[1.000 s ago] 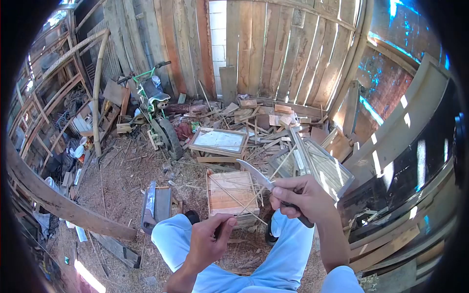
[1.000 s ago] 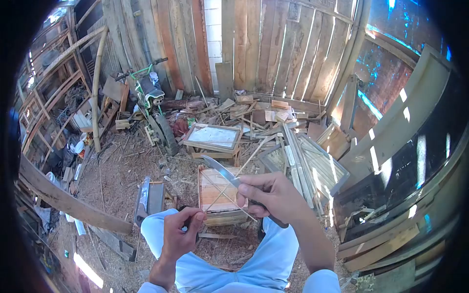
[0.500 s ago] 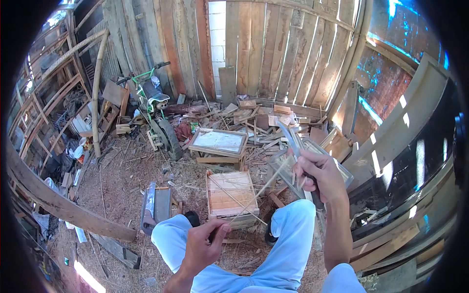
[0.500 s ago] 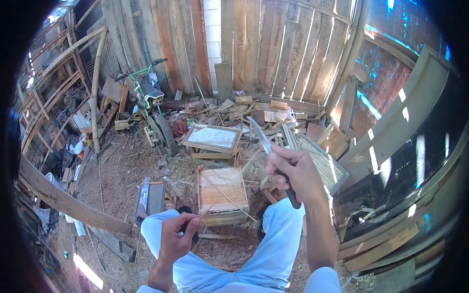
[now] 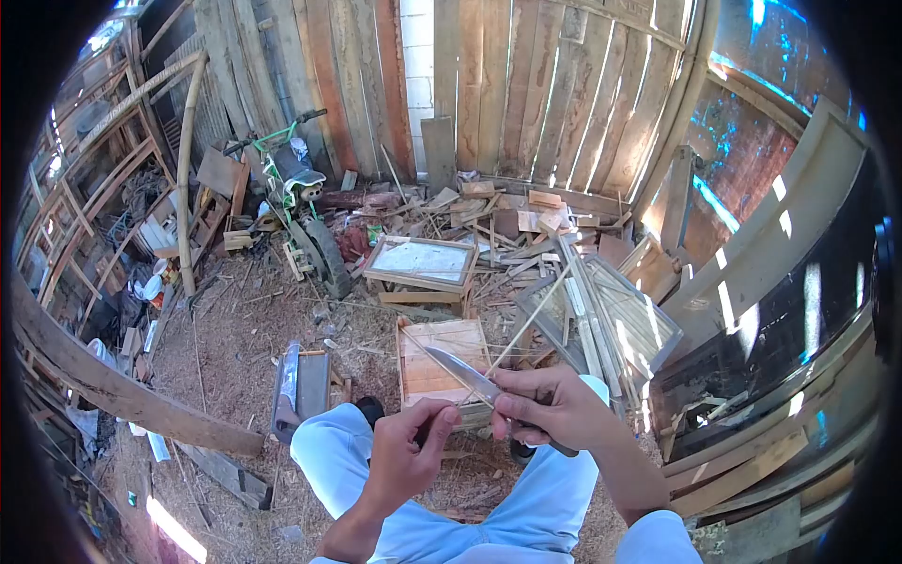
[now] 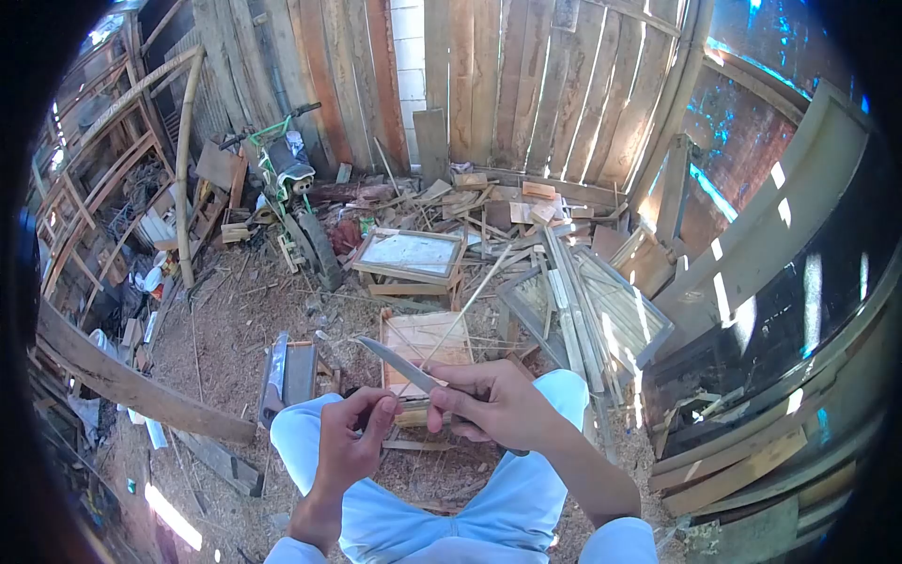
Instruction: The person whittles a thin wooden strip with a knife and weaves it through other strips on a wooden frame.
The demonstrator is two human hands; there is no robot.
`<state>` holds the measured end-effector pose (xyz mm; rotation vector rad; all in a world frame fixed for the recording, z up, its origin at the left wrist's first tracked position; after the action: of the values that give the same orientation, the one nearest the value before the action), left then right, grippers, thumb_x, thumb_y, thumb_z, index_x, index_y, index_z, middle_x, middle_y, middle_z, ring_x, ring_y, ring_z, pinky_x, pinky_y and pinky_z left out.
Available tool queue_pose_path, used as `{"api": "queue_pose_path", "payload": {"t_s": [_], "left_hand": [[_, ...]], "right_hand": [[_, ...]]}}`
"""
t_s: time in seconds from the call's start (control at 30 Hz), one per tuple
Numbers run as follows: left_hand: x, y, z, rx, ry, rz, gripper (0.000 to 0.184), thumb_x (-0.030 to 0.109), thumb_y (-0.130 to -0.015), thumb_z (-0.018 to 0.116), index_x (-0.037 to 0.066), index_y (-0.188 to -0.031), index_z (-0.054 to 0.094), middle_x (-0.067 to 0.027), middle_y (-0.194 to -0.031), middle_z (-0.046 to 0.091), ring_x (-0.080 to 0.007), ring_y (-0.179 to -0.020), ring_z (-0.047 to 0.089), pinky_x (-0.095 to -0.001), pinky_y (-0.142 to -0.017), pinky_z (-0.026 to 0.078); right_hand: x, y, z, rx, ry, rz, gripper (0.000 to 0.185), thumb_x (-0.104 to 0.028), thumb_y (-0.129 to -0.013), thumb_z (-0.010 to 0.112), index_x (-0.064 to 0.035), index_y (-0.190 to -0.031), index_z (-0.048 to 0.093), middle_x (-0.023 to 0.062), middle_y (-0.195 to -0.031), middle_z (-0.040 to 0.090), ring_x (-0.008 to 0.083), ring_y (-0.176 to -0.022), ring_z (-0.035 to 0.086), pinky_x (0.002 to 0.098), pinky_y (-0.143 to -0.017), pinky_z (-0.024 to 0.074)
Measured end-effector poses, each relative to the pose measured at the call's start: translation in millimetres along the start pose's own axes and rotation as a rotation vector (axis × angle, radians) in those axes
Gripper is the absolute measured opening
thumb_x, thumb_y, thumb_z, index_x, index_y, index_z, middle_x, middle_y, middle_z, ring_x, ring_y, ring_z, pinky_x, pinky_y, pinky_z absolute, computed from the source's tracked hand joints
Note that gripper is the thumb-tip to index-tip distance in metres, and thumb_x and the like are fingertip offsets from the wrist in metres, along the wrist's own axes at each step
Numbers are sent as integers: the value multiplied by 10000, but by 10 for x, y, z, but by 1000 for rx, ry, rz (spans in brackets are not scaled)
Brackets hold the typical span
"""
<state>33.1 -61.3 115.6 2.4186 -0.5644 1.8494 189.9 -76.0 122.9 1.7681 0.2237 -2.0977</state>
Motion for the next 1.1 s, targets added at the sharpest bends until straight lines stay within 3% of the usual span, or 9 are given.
{"api": "queue_pose_path", "payload": {"t_s": [0.43, 0.57, 0.63, 0.77, 0.93, 1.1], "left_hand": [[563, 182, -63, 163, -289, 358, 98, 8, -820, 660, 12, -911, 621, -103, -717, 633, -144, -497, 550, -260, -438, 404], [610, 208, -63, 225, -279, 396, 76, -9, -801, 660, 8, -873, 643, -79, -645, 600, -136, -488, 525, -251, -441, 370], [628, 216, -47, 202, -344, 433, 128, -10, -788, 678, 20, -899, 624, -96, -736, 642, -192, -527, 583, -288, -455, 445], [657, 231, -43, 246, -372, 461, 89, -13, -782, 677, 12, -863, 648, -79, -675, 618, -151, -511, 544, -254, -449, 389], [670, 286, -29, 263, -503, 590, 204, 29, -735, 735, 37, -920, 651, -70, -743, 649, -198, -566, 584, -298, -483, 457], [663, 273, -20, 256, -482, 537, 141, -20, -737, 710, 22, -862, 660, -83, -741, 662, -182, -578, 596, -268, -502, 453]], "right_hand": [[-174, 199, 126, 9, -10, -90, 347, -99, -946, 527, -24, -1285, 516, 42, -783, 647, 40, -539, 441, 196, -460, 363], [-161, 233, 113, 45, 30, -77, 345, -100, -948, 523, -22, -1284, 516, 39, -791, 645, 39, -550, 441, 193, -471, 362], [-173, 235, 114, 44, 29, -97, 345, -100, -948, 524, -22, -1284, 516, 38, -790, 645, 39, -548, 440, 193, -471, 360], [-152, 251, 117, 40, 4, -96, 353, -104, -950, 521, -20, -1292, 507, 34, -781, 638, 37, -552, 439, 194, -471, 357], [-146, 265, 121, 9, -40, -86, 368, -106, -955, 511, -15, -1311, 485, 29, -778, 632, 34, -555, 438, 191, -475, 356], [-118, 272, 112, 8, -10, -55, 382, -89, -956, 501, -21, -1330, 463, 30, -779, 631, 30, -553, 446, 182, -480, 360]]}}
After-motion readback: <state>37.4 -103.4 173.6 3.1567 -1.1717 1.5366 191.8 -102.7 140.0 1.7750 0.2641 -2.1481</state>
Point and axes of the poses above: each hand's wrist, its own y-axis away from the middle knuckle, its own z-axis out of the palm, x = y × z, the point moved 8 cm from there along -y, towards the middle knuckle
